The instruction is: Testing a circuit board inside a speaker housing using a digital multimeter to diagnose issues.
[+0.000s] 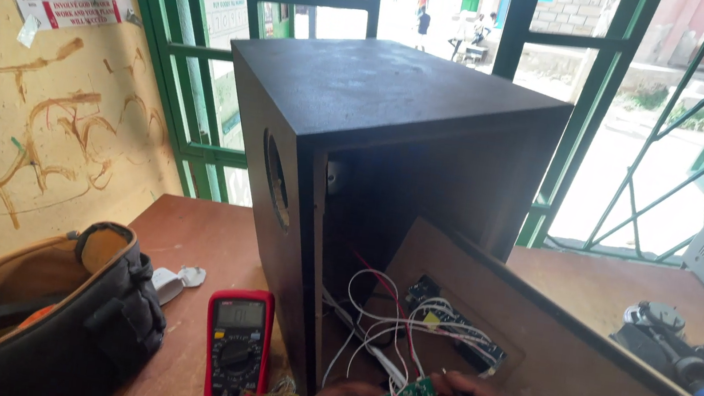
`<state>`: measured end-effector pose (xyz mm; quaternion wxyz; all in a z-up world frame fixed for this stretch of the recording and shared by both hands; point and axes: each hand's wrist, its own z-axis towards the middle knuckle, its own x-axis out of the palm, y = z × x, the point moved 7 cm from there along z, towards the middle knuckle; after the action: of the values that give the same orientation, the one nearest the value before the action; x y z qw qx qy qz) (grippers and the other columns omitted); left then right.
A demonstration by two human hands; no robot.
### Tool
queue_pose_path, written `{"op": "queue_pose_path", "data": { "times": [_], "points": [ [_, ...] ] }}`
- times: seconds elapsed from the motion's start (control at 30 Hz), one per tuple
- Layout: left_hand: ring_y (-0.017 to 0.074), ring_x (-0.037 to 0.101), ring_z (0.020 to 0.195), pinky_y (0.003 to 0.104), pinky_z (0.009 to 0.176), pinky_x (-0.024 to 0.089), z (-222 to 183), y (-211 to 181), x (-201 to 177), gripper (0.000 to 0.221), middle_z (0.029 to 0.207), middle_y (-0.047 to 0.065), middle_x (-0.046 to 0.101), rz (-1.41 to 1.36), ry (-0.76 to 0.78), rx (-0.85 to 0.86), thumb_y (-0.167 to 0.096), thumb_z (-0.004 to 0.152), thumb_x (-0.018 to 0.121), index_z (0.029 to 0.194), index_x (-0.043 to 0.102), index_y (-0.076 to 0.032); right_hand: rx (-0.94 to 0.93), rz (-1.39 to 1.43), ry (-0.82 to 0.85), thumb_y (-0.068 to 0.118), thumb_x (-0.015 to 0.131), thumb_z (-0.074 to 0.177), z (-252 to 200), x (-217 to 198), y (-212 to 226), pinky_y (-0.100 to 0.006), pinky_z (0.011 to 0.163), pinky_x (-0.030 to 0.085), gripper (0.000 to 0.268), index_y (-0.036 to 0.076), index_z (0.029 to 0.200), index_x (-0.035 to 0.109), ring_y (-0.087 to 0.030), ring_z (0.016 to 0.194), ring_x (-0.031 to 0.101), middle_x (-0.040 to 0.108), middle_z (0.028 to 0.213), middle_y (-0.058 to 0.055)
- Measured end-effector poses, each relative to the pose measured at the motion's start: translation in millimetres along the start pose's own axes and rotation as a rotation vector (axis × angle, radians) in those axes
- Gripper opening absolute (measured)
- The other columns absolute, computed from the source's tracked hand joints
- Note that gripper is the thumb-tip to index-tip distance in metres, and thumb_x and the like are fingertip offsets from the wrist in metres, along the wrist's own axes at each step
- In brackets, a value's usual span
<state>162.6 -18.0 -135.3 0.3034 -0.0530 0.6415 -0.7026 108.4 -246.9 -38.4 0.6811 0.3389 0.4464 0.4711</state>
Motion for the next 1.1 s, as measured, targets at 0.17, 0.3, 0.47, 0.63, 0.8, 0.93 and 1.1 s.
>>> {"op": "queue_pose_path", "data": {
  "times": [0.17,0.3,0.47,0.63,0.8,0.93,1.1],
  "points": [
    [0.0217,0.08,0.076,0.04,0.089,0.061,-39,-231,29,0.014,0.085,0.012,0.081,0.213,-0.956,0.675,-0.018,0.096,0.07,0.091,0.071,-0.006,0.423,0.45,-0.336,-0.002,0.073,0.078,-30,4,102,-0.048,0.083,0.065,0.038,-0.013,0.114,0.075,-0.04,0.089,0.082,0.088,0.099,-0.036],
    [0.0281,0.075,0.09,0.039,0.083,0.062,-39,-225,32,0.013,0.086,0.011,0.083,0.08,-1.028,0.532,-0.02,0.093,0.073,0.089,0.071,-0.008,-0.217,0.08,-0.182,0.028,0.072,0.084,-23,-6,118,-0.025,0.081,0.061,0.029,0.006,0.098,0.085,-0.013,0.092,0.082,0.09,0.1,-0.007],
    [0.0261,0.074,0.092,0.038,0.082,0.062,-43,-229,31,0.015,0.089,0.009,0.083,0.127,-1.032,0.509,-0.023,0.095,0.07,0.089,0.072,-0.009,-0.268,0.243,-0.099,0.022,0.072,0.085,-26,6,120,-0.041,0.097,0.063,0.025,-0.001,0.092,0.077,-0.033,0.112,0.083,0.083,0.118,-0.024],
    [0.0247,0.075,0.093,0.037,0.081,0.063,-43,-238,33,0.012,0.089,0.008,0.082,0.109,-1.039,0.486,-0.02,0.093,0.072,0.088,0.074,-0.009,-0.296,0.175,-0.053,0.022,0.075,0.083,-25,8,122,-0.037,0.098,0.062,0.022,0.002,0.091,0.079,-0.028,0.116,0.081,0.082,0.122,-0.02],
    [0.0229,0.076,0.089,0.035,0.077,0.064,-42,-236,33,0.016,0.086,0.009,0.082,0.063,-1.114,0.475,-0.022,0.09,0.074,0.085,0.074,-0.007,-0.386,0.168,-0.005,0.021,0.071,0.087,-23,10,128,-0.038,0.1,0.061,0.023,0.001,0.095,0.077,-0.029,0.119,0.079,0.079,0.124,-0.024],
    [0.0242,0.076,0.086,0.034,0.074,0.063,-40,-246,35,0.016,0.091,0.013,0.081,0.131,-1.041,0.542,-0.021,0.095,0.071,0.09,0.072,-0.005,-0.321,0.236,0.051,0.021,0.072,0.087,-20,11,120,-0.042,0.103,0.059,0.022,0.0,0.095,0.076,-0.033,0.126,0.075,0.077,0.13,-0.026],
    [0.0228,0.075,0.094,0.032,0.082,0.062,-38,-245,33,0.014,0.104,0.014,0.079,0.245,-0.901,0.608,-0.021,0.1,0.066,0.102,0.07,-0.007,-0.266,0.253,0.084,0.023,0.073,0.087,-19,12,108,-0.041,0.099,0.06,0.024,0.001,0.095,0.078,-0.031,0.125,0.076,0.078,0.13,-0.026]
  ]
}}
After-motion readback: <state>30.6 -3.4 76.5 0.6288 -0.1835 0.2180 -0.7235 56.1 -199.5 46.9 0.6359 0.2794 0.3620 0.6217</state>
